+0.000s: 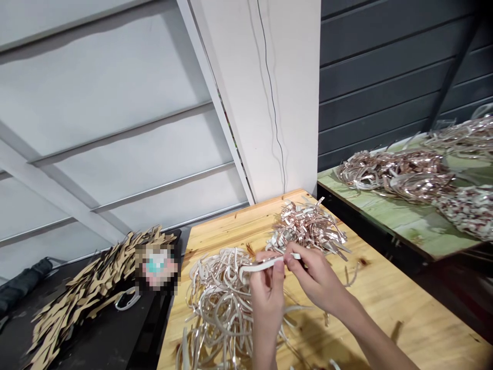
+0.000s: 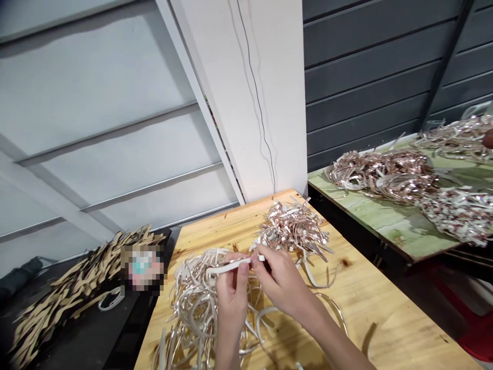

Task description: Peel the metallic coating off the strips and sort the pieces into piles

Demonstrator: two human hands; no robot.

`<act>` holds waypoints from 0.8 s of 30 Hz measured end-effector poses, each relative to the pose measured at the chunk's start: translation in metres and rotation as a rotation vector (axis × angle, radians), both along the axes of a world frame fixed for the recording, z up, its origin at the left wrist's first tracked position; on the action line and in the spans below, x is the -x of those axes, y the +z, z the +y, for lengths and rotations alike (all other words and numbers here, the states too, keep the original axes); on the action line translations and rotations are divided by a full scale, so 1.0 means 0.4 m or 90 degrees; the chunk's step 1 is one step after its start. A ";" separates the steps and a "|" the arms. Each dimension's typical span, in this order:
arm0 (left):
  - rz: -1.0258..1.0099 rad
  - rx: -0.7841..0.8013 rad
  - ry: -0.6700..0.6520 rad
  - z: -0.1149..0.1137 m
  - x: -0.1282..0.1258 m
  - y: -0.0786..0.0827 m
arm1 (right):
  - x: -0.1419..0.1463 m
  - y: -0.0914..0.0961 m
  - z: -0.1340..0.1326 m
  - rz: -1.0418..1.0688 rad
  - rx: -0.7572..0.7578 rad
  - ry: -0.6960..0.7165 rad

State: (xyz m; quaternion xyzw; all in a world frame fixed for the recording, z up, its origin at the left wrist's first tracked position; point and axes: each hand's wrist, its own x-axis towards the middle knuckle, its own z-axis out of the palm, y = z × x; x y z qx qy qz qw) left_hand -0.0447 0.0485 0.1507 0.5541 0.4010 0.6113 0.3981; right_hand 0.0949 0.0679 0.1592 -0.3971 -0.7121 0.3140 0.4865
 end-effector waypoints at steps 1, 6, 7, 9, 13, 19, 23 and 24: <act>0.003 -0.005 0.022 -0.002 -0.003 0.003 | -0.001 0.001 -0.001 0.003 0.002 0.009; 0.043 -0.028 0.093 -0.012 -0.012 0.003 | 0.003 -0.001 -0.007 0.089 0.049 0.053; 0.038 -0.025 0.103 -0.014 -0.015 0.001 | 0.006 -0.003 -0.009 0.135 0.060 0.059; 0.006 -0.018 0.108 -0.016 -0.019 -0.007 | 0.014 -0.006 -0.013 0.261 0.103 0.075; -0.079 0.005 0.094 -0.016 -0.023 -0.021 | 0.027 0.005 -0.020 0.493 0.245 0.114; -0.261 0.013 0.074 -0.008 -0.045 -0.026 | 0.033 0.027 -0.016 0.607 0.361 0.156; -0.441 0.023 0.106 -0.009 -0.077 -0.017 | 0.046 0.026 -0.015 0.693 0.459 0.190; -0.463 0.036 0.114 -0.012 -0.082 -0.013 | 0.050 0.027 -0.015 0.713 0.477 0.199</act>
